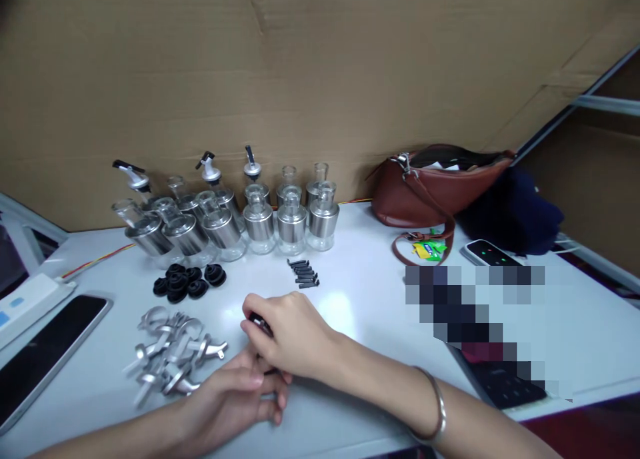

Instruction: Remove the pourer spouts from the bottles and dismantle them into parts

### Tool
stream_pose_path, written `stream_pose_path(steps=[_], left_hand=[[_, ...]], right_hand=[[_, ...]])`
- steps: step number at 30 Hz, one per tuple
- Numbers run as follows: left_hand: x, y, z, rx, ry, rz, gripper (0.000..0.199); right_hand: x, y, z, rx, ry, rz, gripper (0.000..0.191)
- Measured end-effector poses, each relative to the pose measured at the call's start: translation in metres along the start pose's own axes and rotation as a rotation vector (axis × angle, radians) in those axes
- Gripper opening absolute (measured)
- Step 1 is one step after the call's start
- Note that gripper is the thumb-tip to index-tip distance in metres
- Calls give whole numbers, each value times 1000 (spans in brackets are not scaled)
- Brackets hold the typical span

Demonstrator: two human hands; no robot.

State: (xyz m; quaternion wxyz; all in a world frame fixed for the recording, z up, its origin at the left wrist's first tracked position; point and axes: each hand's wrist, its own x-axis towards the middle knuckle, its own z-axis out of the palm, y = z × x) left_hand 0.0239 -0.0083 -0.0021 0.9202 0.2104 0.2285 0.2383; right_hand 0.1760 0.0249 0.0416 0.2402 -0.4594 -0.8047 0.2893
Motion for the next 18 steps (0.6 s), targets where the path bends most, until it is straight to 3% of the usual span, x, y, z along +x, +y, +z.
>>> stream_pose_path(steps=[8,13,18], left_hand=[[2,-2,5,25,103,8,31],[1,-2,5,-29,168,13,23],[-2,2,4,4,42,-30,34]], right_hand=[[-7,6,12,12,-13,90,12],[-8,14,6,63,-50,-187,21],[-3,23,-2,16,-69,-413,38]])
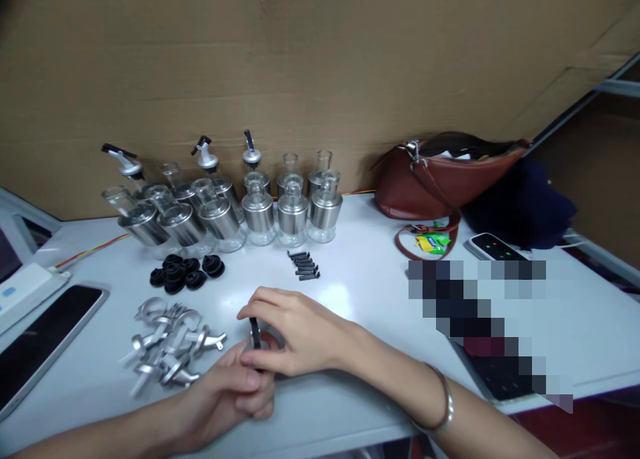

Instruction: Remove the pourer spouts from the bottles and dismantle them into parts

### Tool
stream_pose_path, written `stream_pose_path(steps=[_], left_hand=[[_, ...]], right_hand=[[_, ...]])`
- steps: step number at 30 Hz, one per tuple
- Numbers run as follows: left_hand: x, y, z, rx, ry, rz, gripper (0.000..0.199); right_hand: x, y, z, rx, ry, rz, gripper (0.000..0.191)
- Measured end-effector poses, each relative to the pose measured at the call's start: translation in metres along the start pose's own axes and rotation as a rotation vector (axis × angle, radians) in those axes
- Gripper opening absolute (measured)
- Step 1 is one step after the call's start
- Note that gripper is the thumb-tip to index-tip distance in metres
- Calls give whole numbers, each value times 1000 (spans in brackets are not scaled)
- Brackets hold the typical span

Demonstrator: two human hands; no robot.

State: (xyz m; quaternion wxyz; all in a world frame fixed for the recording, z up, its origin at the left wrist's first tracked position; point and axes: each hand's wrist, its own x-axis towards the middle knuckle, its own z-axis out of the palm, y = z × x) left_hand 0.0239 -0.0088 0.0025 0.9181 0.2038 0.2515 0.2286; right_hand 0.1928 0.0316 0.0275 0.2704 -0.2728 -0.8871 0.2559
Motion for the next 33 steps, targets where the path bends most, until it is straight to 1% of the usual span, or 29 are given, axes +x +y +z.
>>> stream_pose_path(steps=[3,7,9,11,12,14,16,18,21,24,27,30,33], left_hand=[[-1,0,0,72,-31,6,39],[-2,-2,1,238,-25,20,41],[-2,-1,2,335,-16,26,42],[-3,2,4,481,5,26,36],[-4,4,6,585,12,18,30],[-7,8,10,795,5,-12,21],[-9,11,12,911,-8,-33,18],[-11,12,11,856,-20,-44,20],[-12,10,7,672,-83,-57,35],[-11,8,4,556,-116,-44,43],[-10,8,4,497,-106,-36,43],[-9,8,4,484,-97,-42,42],[-8,9,4,477,-91,-51,42]], right_hand=[[1,3,2,-124,75,-102,48],[2,4,10,-421,204,-227,56],[2,3,13,-526,252,-271,59],[2,0,15,-517,313,-299,60],[1,-1,14,-450,357,-281,58],[0,-4,12,-249,456,-192,55],[-1,-6,5,-92,522,-84,51],[-1,-4,-7,-61,531,7,42],[-2,9,-29,-80,518,214,23],[-6,28,-49,-47,452,462,15],[-11,41,-61,-9,364,631,15],[-13,44,-63,-48,264,729,19],[-12,42,-60,-50,154,771,20]])
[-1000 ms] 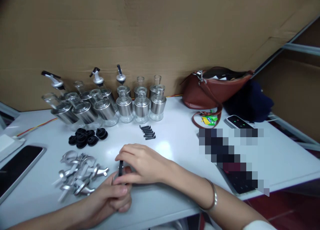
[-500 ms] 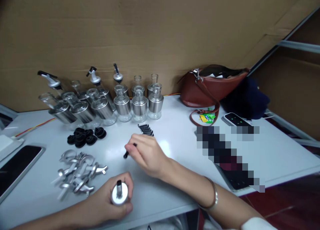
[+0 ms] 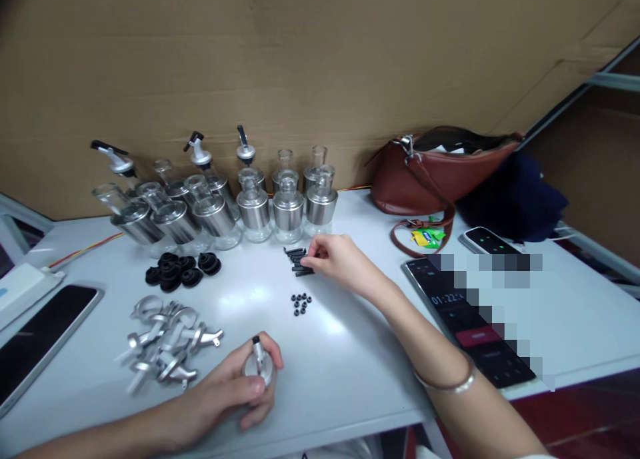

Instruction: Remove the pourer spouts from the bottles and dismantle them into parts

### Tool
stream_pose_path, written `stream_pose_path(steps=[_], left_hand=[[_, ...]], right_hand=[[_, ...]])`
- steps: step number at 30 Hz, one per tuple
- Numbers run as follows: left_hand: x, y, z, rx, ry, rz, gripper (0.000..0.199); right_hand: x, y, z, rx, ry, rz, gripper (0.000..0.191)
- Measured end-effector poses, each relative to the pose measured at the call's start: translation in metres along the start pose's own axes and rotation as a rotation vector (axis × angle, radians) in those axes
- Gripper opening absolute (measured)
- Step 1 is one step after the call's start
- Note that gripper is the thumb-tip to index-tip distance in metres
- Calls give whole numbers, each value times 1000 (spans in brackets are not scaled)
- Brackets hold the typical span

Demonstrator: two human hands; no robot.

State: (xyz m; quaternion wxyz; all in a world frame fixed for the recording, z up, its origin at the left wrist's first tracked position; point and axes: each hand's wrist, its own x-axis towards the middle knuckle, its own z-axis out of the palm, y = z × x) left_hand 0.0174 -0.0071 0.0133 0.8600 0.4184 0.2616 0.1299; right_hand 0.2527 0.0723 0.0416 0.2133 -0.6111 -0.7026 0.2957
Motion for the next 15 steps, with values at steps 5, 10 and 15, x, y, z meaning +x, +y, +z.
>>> stream_pose_path(steps=[5,10,15], left_hand=[[1,1,0,-20,2,-3,42],[2,0,1,-27,4,-3,45],[2,0,0,-51,-23,13,42]], right_hand=[[-3,-1,11,-93,-89,21,20],[-6,-1,18,-210,-54,-24,16],[-6,2,16,-302,-34,-88,9]])
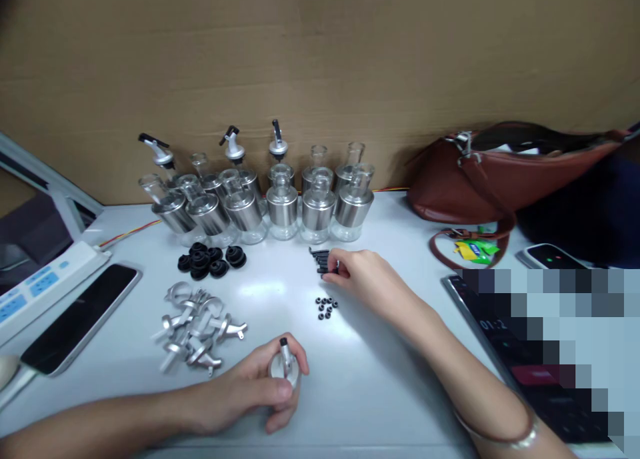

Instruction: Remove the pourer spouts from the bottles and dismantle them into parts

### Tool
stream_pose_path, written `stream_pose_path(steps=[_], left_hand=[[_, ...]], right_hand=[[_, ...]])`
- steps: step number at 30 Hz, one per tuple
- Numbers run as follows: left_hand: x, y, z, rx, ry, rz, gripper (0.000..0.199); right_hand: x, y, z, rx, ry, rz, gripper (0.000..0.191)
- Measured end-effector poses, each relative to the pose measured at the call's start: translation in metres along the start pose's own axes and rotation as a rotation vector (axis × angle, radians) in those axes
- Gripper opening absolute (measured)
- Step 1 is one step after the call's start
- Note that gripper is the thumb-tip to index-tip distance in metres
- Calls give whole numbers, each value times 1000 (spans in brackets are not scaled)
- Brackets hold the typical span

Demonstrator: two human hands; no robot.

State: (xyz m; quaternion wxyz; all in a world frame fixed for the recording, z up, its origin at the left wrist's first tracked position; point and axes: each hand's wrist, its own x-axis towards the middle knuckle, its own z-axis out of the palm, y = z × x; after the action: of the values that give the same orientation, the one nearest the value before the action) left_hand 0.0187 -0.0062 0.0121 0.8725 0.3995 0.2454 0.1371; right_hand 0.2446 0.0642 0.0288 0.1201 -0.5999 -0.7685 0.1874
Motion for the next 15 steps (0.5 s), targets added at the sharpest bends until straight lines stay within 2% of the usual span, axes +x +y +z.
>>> stream_pose_path(steps=[4,10,15], left_hand=[[0,2,1,-12,0,5,43],[2,4,2,-31,-1,19,47],[2,2,-1,-9,-13,14,51]], right_hand=[[1,3,-1,63,18,-19,8],[0,2,-1,70,116,-91,3],[-1,4,9,14,36,-75,15]])
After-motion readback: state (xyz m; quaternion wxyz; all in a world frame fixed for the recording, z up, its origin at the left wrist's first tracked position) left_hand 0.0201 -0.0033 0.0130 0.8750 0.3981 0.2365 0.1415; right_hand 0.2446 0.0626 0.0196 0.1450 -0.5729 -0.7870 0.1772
